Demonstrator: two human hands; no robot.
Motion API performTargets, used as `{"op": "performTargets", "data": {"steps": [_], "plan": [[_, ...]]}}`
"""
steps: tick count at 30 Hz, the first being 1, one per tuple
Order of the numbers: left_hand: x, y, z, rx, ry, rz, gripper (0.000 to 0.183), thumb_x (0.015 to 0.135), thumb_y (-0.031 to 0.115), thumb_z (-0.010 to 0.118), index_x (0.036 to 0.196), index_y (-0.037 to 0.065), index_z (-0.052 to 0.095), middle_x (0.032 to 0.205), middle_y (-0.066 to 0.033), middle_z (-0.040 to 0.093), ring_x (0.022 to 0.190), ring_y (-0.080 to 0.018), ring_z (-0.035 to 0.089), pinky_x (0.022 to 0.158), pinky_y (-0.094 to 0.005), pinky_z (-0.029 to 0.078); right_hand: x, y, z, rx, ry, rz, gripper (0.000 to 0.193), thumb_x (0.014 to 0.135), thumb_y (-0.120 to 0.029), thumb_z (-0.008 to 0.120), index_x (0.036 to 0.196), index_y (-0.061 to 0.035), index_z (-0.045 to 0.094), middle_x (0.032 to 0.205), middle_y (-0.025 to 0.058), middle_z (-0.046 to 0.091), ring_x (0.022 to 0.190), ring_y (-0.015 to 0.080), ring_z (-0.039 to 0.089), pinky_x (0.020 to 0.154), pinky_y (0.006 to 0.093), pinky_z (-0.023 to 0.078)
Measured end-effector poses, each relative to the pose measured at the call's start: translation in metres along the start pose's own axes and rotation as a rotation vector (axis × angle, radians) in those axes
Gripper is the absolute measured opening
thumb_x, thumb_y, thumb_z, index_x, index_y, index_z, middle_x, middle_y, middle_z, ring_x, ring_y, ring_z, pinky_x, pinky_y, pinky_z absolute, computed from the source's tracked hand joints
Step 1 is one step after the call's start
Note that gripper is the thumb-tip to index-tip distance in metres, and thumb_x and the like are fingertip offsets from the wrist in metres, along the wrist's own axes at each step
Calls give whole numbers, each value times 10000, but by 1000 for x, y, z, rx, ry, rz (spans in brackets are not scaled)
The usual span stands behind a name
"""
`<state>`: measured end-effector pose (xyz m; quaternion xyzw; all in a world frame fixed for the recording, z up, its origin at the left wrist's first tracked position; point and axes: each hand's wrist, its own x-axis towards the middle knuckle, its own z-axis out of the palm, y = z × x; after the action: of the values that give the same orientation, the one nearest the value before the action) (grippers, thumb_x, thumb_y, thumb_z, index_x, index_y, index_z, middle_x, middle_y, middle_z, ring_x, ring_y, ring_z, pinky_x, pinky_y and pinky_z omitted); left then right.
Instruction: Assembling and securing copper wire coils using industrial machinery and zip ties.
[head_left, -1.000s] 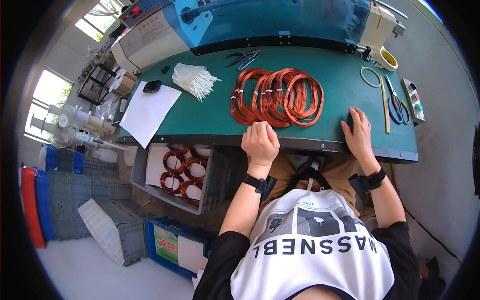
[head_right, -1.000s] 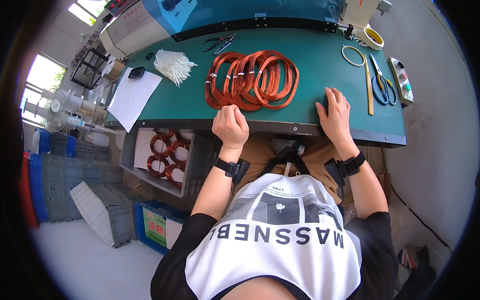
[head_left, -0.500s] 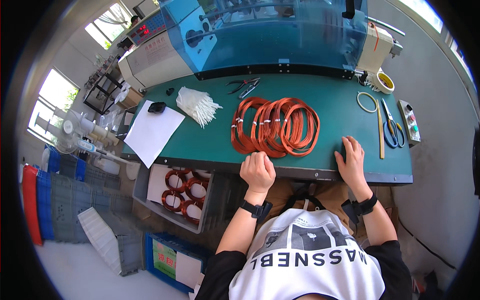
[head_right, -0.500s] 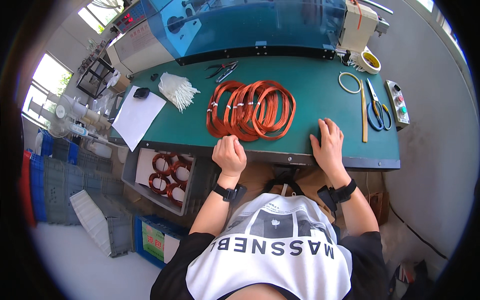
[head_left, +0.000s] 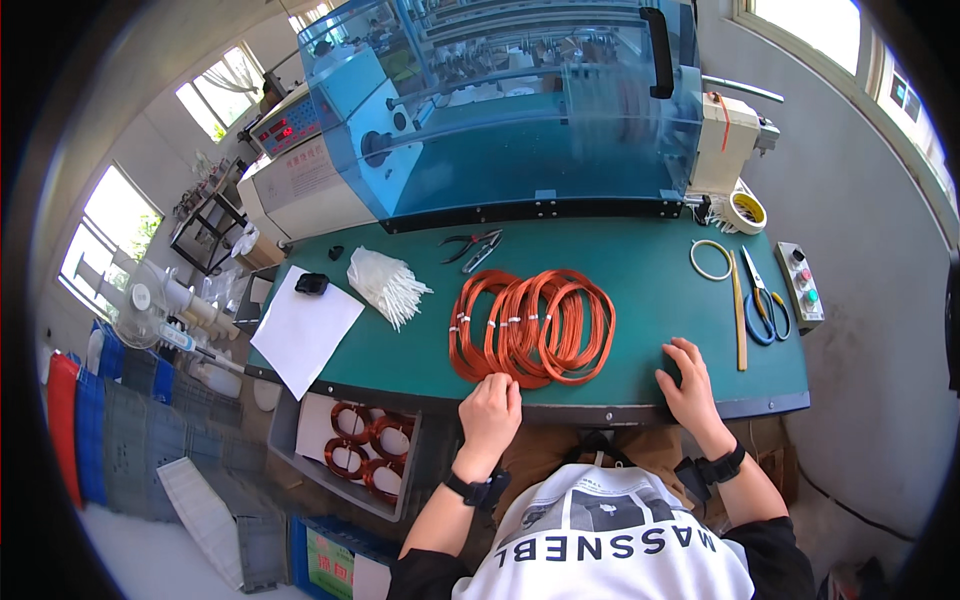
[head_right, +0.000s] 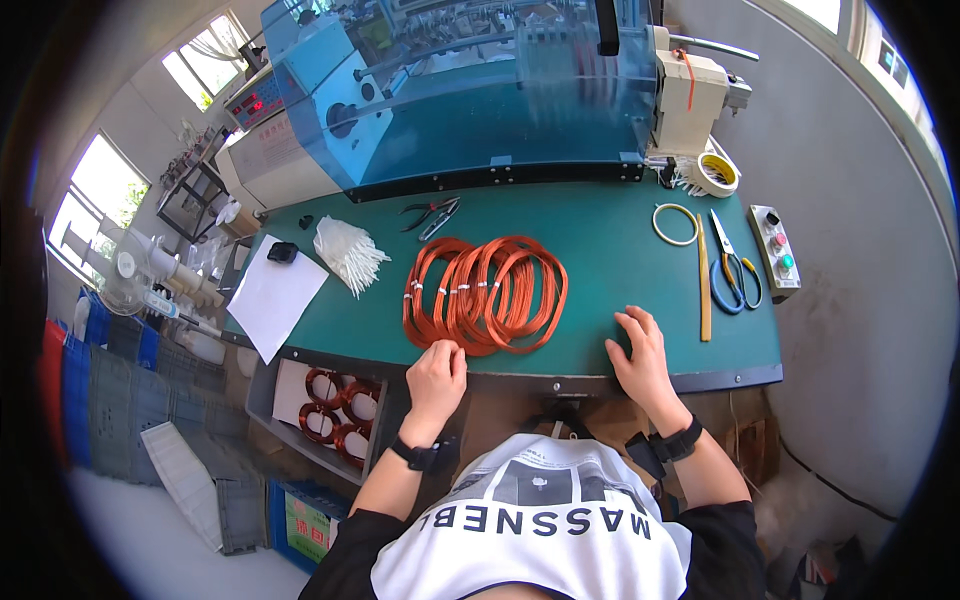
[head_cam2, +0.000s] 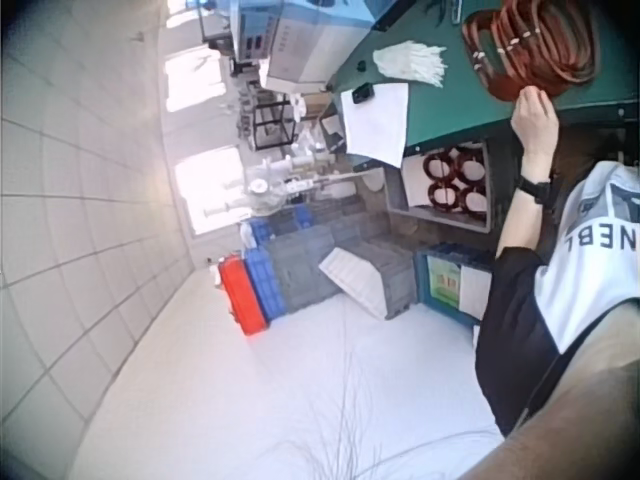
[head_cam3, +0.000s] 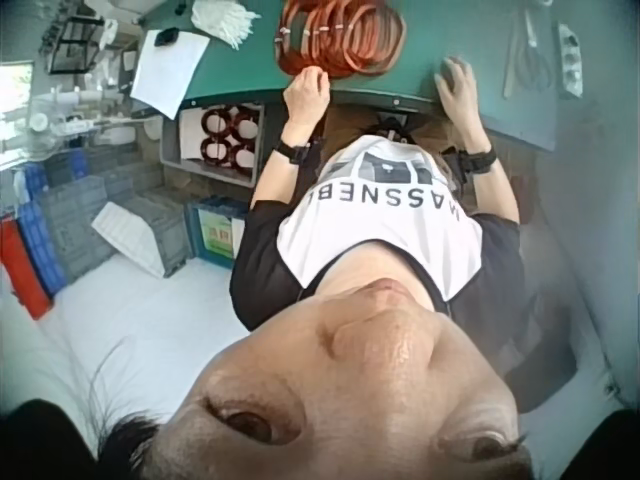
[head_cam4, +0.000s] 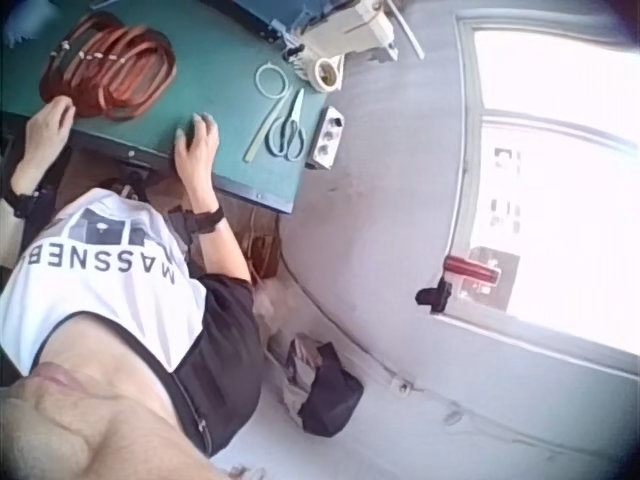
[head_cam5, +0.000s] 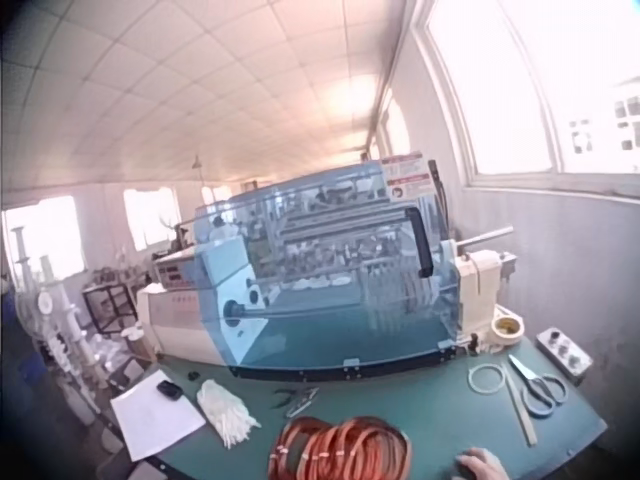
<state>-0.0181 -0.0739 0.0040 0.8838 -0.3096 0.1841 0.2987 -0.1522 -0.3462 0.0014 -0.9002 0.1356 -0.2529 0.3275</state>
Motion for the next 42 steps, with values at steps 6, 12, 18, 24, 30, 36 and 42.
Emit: {"op": "performTargets", "data": {"steps": [6,12,18,24,30,36,42], "plan": [[47,-25,-72,23,-657,-92,205,835,240,609,886,44,577,799,-103,638,738,-297,628,647,-399,490,39,32,-68,25,38,152,261,801,-45,600,1046,41,580,1061,181,588,978,338,581,834,342,460],[128,-25,-111,84,-811,-244,259,839,264,602,958,35,584,866,-118,644,779,-297,626,690,-397,485,79,100,-144,-288,103,354,248,812,-46,589,1048,31,580,1064,169,576,1024,338,546,911,357,414],[191,7,-114,24,-876,-93,307,838,279,609,1020,34,580,912,-131,634,837,-320,616,712,-398,493,111,162,-151,-736,8,394,504,766,-108,650,1218,23,472,1304,227,425,1223,403,398,1016,426,343],[296,109,-84,-285,-767,293,359,836,238,630,1119,39,535,992,-140,595,906,-319,580,777,-393,470,109,165,-148,-893,-180,628,672,767,-197,671,1327,24,373,1450,214,284,1357,349,259,1034,503,294],[397,216,19,-551,68,222,484,763,104,709,1155,-9,448,901,-164,575,811,-290,579,757,-380,473,103,148,-152,-820,-42,598,618,733,-131,686,1267,39,426,1408,233,338,1272,381,374,1014,476,341],[414,234,38,-561,33,-57,248,839,81,659,962,19,453,761,-77,595,596,-153,570,573,-318,486,123,136,-166,-762,-78,559,505,732,-125,680,1177,24,493,1365,210,389,1242,340,408,993,449,366],[413,215,33,-690,-9,-69,319,865,43,626,1106,-9,423,785,-51,562,625,-82,547,581,-229,462,137,150,-186,-824,-218,641,285,753,-224,657,923,4,658,1271,153,488,1149,293,465,940,406,369]]}}
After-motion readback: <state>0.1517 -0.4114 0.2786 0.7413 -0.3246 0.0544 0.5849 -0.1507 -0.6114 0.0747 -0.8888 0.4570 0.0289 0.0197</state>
